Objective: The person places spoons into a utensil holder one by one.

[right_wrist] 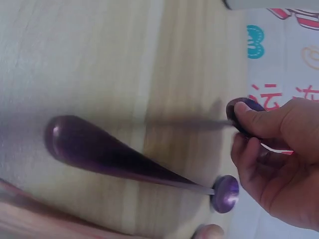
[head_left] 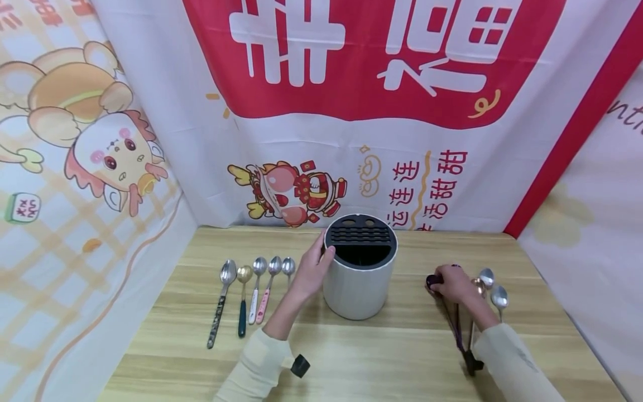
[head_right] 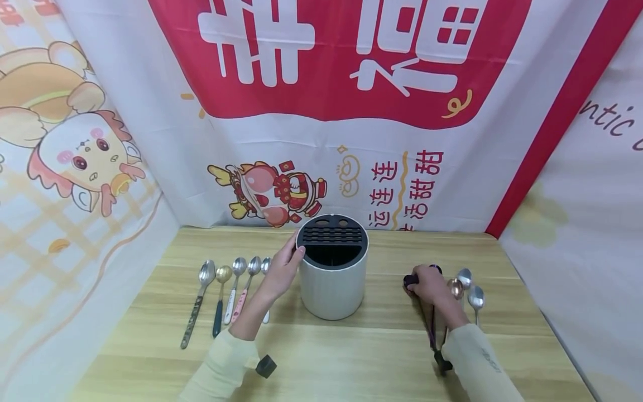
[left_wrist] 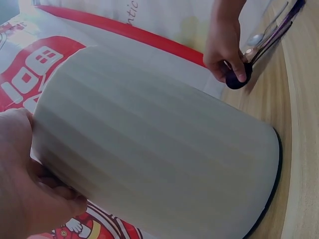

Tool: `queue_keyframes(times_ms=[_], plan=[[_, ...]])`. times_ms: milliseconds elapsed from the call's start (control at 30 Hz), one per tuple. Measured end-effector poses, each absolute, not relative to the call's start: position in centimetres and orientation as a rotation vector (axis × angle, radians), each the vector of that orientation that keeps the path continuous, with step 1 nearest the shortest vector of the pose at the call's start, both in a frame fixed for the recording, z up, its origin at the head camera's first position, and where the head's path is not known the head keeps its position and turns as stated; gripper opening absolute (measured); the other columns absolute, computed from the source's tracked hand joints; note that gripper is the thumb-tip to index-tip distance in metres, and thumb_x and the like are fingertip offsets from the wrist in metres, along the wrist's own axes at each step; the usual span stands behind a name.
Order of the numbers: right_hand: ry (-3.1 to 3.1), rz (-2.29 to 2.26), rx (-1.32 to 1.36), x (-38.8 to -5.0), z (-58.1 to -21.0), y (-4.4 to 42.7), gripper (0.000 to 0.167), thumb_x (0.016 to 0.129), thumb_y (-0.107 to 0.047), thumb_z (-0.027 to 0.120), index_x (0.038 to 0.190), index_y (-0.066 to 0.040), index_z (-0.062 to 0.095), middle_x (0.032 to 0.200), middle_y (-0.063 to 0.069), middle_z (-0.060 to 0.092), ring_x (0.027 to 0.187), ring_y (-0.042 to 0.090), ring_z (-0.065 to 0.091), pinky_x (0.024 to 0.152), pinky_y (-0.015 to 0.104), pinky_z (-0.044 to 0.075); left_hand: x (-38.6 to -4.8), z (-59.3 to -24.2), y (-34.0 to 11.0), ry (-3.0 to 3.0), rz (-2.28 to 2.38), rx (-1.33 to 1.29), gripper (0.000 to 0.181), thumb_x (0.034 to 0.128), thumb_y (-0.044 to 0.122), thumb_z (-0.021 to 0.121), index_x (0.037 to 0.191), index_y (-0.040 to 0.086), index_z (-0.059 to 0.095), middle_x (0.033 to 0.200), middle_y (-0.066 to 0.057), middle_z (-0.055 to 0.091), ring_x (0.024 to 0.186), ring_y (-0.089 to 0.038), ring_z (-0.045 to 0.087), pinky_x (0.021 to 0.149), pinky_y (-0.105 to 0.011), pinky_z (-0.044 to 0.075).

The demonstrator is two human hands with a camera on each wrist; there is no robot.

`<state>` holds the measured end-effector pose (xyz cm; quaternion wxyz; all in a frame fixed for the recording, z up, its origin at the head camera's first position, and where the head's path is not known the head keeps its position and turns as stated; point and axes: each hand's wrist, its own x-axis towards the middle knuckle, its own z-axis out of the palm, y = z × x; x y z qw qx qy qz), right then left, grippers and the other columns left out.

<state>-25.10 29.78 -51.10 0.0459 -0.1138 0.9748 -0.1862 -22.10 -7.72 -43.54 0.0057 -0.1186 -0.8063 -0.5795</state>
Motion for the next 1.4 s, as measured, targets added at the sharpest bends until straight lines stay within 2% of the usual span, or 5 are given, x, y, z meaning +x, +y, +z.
queue_keyframes(times_ms=[233,533,933,1100,1400], plan=[[3.042,-0.705,-0.344,-24.0,-49.3,30.3,0.024,0.087,-0.012,0.073,0.067,-0.012,0.06,0.061,-0.003,0.059,0.058,0.014,0.049,0.055,0.028,0.038,-22.4,-42.2,-8.4,-2.605,-1.76,-0.293,0.056,0.1036,0.032,0.048,0.155,0.016,0.034,0.156,-0.01,0.043,0.14,-0.025,0.047,0.112,-0.04,0.043],[2.911,-0.939,-0.3,-22.6,-46.7,30.5,0.018,0.092,-0.005,0.068,0.075,-0.004,0.064,0.072,0.007,0.072,0.061,0.022,0.069,0.051,0.024,0.055,-24.3,-38.2,-10.9,-2.822,-1.794,-0.41,0.038,0.1018,0.022,0.057,0.137,0.008,0.06,0.129,-0.011,0.068,0.116,-0.024,0.067,0.097,-0.039,0.056],[2.915,-1.032,-0.246,-21.7,-44.0,30.5,0.01,0.092,-0.007,0.07,0.086,-0.001,0.074,0.076,0.011,0.076,0.064,0.021,0.073,0.05,0.022,0.054,-26.6,-34.2,-11.1,-3.141,-1.879,-0.346,0.024,0.0986,0.009,0.062,0.117,-0.004,0.071,0.115,-0.018,0.071,0.099,-0.025,0.072,0.091,-0.036,0.059],[2.937,-1.069,-0.258,-21.3,-42.3,29.9,0.011,0.091,-0.009,0.071,0.092,0.002,0.076,0.078,0.013,0.076,0.06,0.01,0.069,0.054,0.021,0.055,-27.5,-33.6,-10.9,-3.233,-1.827,-0.275,0.022,0.098,0.013,0.064,0.11,-0.003,0.073,0.101,-0.012,0.072,0.09,-0.022,0.071,0.09,-0.035,0.059],[3.009,-1.008,-0.225,-20.6,-39.8,29.8,0.016,0.092,-0.018,0.071,0.095,-0.003,0.077,0.079,0.008,0.077,0.065,0.008,0.071,0.065,0.021,0.047,-27.8,-32.8,-10.4,-3.286,-1.84,-0.275,0.02,0.0985,0.011,0.062,0.107,-0.004,0.073,0.099,-0.013,0.072,0.089,-0.023,0.07,0.097,-0.041,0.056]])
